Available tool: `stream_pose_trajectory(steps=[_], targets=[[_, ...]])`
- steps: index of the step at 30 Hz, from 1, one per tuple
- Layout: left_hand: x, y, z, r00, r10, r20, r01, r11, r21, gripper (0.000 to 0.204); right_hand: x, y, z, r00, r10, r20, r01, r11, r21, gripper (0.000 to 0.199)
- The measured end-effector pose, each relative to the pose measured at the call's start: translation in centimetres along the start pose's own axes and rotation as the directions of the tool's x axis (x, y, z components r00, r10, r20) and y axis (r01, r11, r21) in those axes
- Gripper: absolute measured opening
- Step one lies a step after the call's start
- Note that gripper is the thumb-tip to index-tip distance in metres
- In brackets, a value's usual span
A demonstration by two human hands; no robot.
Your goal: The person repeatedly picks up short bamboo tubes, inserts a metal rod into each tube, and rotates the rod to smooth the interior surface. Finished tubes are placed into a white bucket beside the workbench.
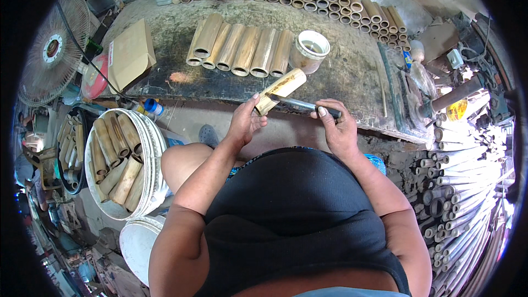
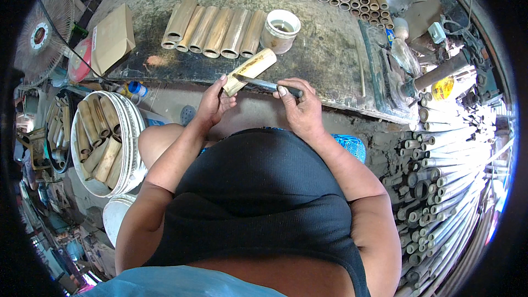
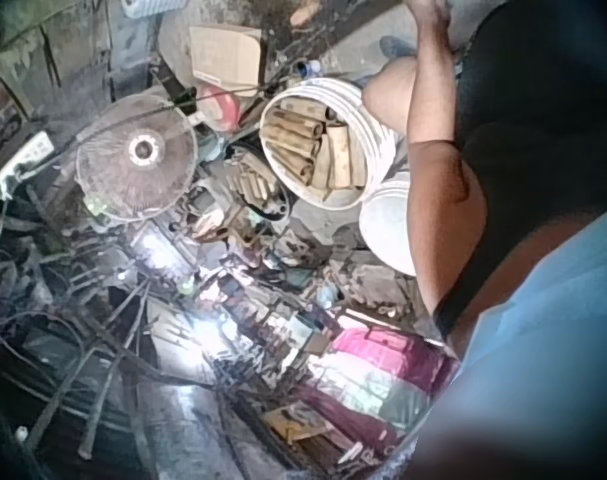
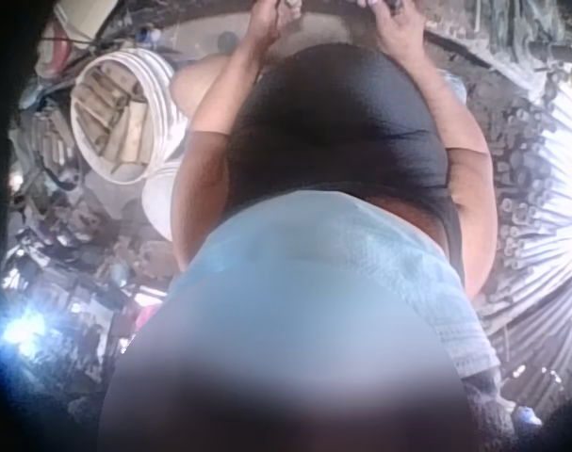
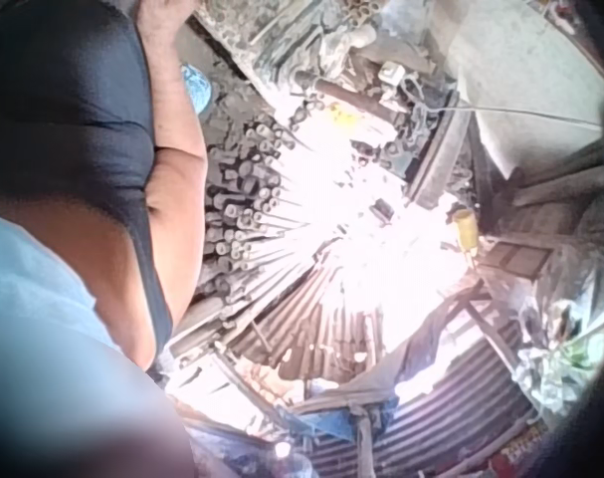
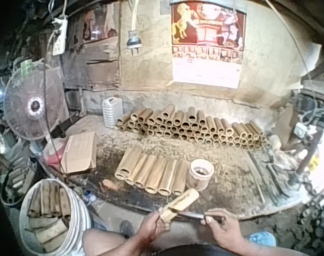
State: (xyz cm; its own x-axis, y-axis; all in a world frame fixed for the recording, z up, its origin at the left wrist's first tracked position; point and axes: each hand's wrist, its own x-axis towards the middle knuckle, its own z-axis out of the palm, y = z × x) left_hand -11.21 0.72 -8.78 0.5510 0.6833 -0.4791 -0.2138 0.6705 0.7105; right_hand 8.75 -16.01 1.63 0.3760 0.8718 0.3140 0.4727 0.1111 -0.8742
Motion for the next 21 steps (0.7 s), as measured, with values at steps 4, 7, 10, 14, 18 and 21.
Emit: stream_pose_trajectory(steps=[4, 7, 10, 14, 18, 21], targets=[[-0.4, 0.0, 0.7, 0.996, 0.05, -0.072, -0.051, 0.999, -0.011, 0.041, 0.4, -0.6, -0.5, 0.99, 0.089, -0.114, -0.064, 0.976, 0.21, 0.019], [-1.1, -1.2, 1.7, 0.958, 0.228, -0.176, -0.229, 0.973, 0.015, 0.039, 0.5, -0.9, -1.8, 0.98, 0.14, -0.144, -0.113, 0.977, 0.178, 0.022], [-1.1, -1.2, 1.4, 0.963, 0.235, -0.133, -0.224, 0.97, 0.092, 0.041, 0.3, -0.8, -2.5, 0.98, 0.119, -0.161, -0.091, 0.981, 0.17, 0.024], [-0.8, -0.7, 0.7, 1.0, 0.0, -0.015, 0.0, 1.0, -0.019, 0.045, -0.1, -0.2, -2.6, 0.988, 0.101, -0.12, -0.072, 0.972, 0.222, 0.021], [-0.8, -0.6, 0.6, 0.997, -0.076, -0.014, 0.075, 0.995, -0.067, 0.049, -0.2, 0.0, -2.0, 0.978, 0.166, -0.128, -0.128, 0.957, 0.261, 0.02], [-0.9, -0.5, 0.5, 0.997, -0.081, 0.01, 0.082, 0.994, -0.075, 0.05, -0.2, -0.1, -1.3, 0.987, 0.13, -0.095, -0.101, 0.959, 0.266, 0.02]])
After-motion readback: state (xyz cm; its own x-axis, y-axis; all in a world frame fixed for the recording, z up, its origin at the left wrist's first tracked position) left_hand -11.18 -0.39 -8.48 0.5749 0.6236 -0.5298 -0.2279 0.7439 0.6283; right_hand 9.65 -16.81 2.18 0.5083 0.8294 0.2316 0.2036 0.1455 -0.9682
